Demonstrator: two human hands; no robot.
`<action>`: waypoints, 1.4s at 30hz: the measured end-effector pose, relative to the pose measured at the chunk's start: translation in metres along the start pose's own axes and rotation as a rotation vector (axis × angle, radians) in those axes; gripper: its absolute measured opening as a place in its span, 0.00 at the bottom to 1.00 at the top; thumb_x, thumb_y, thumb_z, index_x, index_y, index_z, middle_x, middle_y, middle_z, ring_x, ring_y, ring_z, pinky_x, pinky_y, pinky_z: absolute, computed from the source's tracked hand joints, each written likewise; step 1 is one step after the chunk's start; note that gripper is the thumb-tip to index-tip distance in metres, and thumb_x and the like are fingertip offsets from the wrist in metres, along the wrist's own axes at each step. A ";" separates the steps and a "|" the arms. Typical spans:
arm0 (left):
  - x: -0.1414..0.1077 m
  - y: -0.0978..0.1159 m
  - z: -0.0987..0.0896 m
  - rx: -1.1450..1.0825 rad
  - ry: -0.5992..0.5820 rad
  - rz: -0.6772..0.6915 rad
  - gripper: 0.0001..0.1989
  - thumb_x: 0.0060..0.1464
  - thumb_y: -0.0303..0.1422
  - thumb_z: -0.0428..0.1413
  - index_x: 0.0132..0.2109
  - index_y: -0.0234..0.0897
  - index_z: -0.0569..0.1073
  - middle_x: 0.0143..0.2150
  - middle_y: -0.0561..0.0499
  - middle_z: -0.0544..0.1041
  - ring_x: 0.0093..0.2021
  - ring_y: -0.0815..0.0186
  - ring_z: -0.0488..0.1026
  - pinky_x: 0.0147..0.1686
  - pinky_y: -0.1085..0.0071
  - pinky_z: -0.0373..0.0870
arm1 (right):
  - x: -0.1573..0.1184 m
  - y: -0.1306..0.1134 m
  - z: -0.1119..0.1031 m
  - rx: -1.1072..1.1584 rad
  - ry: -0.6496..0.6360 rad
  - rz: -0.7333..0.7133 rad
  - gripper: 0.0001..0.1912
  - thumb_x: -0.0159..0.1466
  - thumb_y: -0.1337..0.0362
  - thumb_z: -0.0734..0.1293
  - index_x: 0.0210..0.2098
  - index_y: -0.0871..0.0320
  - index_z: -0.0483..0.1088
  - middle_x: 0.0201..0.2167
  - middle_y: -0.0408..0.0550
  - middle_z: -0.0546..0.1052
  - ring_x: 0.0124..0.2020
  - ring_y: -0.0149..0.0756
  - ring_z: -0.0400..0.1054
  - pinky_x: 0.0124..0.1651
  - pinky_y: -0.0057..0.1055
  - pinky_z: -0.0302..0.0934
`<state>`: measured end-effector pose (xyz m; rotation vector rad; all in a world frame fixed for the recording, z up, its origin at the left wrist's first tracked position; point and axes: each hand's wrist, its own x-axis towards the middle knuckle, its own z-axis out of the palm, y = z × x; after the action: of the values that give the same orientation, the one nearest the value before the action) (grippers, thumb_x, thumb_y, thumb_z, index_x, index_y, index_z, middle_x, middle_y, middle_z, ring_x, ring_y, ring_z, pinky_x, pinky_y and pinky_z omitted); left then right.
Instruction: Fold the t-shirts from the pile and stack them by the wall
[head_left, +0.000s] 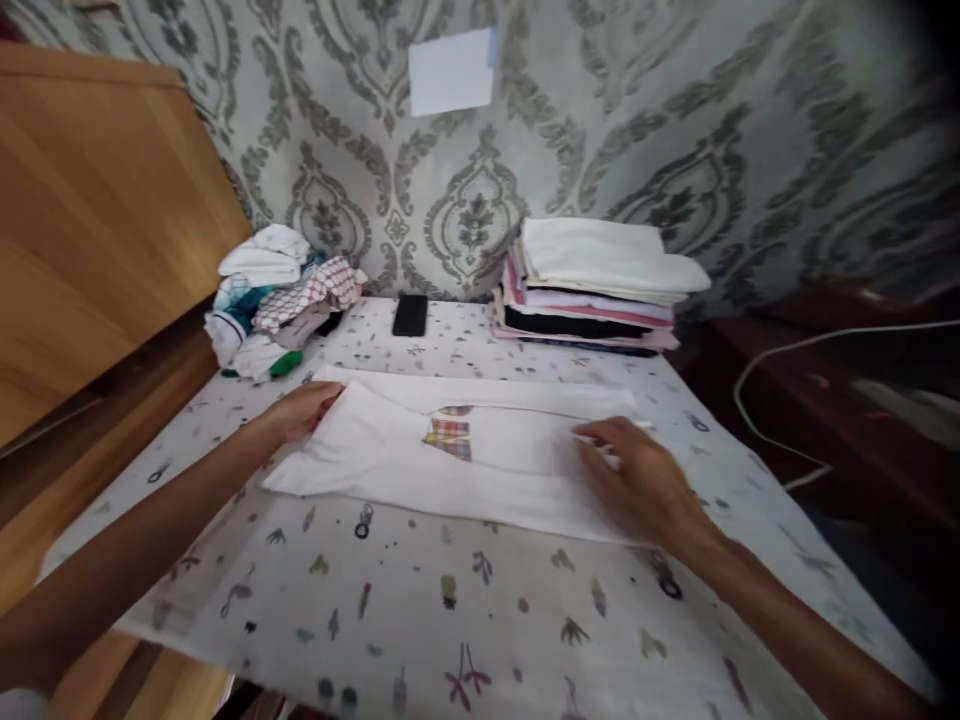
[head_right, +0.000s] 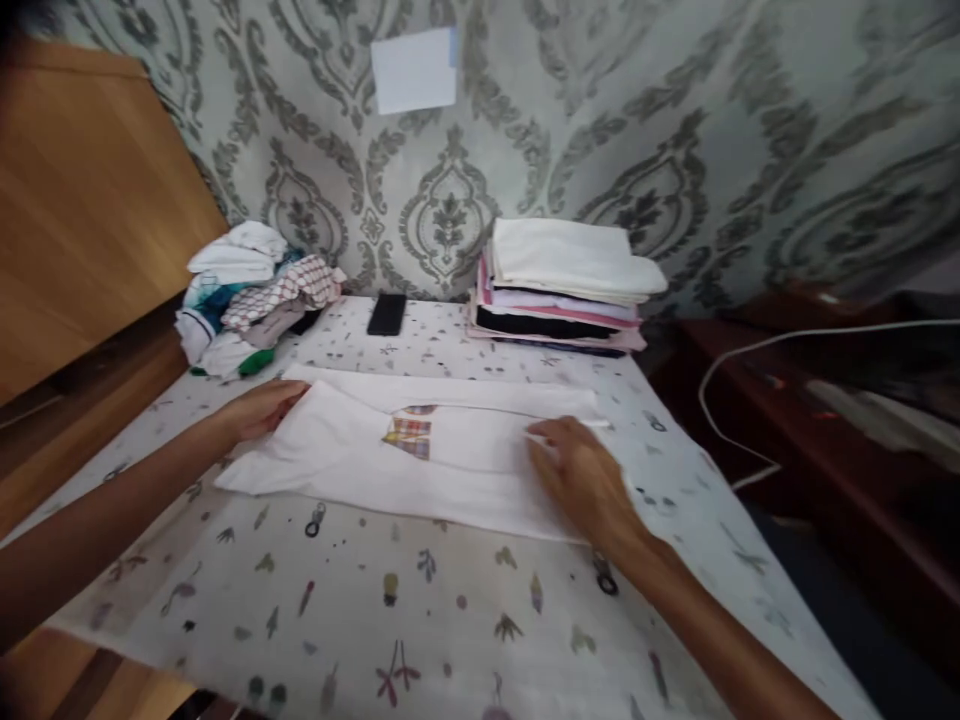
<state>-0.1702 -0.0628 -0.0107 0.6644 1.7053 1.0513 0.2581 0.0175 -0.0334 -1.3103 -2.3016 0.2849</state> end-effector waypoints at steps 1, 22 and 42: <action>0.002 0.000 -0.004 -0.028 -0.023 -0.012 0.18 0.48 0.43 0.65 0.38 0.32 0.76 0.32 0.45 0.81 0.29 0.63 0.77 0.27 0.71 0.72 | 0.017 -0.022 0.013 0.144 -0.084 -0.070 0.15 0.67 0.57 0.59 0.43 0.56 0.75 0.39 0.53 0.78 0.37 0.43 0.73 0.37 0.36 0.67; -0.057 -0.013 -0.074 0.264 -0.500 -0.067 0.28 0.45 0.42 0.69 0.52 0.38 0.70 0.34 0.52 0.79 0.29 0.67 0.73 0.26 0.75 0.62 | 0.132 -0.188 0.141 0.441 -0.214 -0.321 0.08 0.66 0.58 0.56 0.35 0.54 0.61 0.27 0.44 0.69 0.30 0.39 0.62 0.36 0.32 0.52; -0.063 -0.027 -0.081 0.437 -0.318 -0.029 0.22 0.41 0.36 0.66 0.46 0.42 0.72 0.24 0.56 0.71 0.22 0.66 0.67 0.24 0.72 0.61 | 0.132 -0.177 0.139 0.403 -0.379 -0.384 0.22 0.64 0.65 0.61 0.57 0.56 0.66 0.34 0.46 0.74 0.35 0.39 0.67 0.42 0.35 0.59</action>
<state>-0.2214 -0.1540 0.0049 1.0217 1.6630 0.5140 -0.0013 0.0451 -0.0434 -0.6401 -2.5578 0.8713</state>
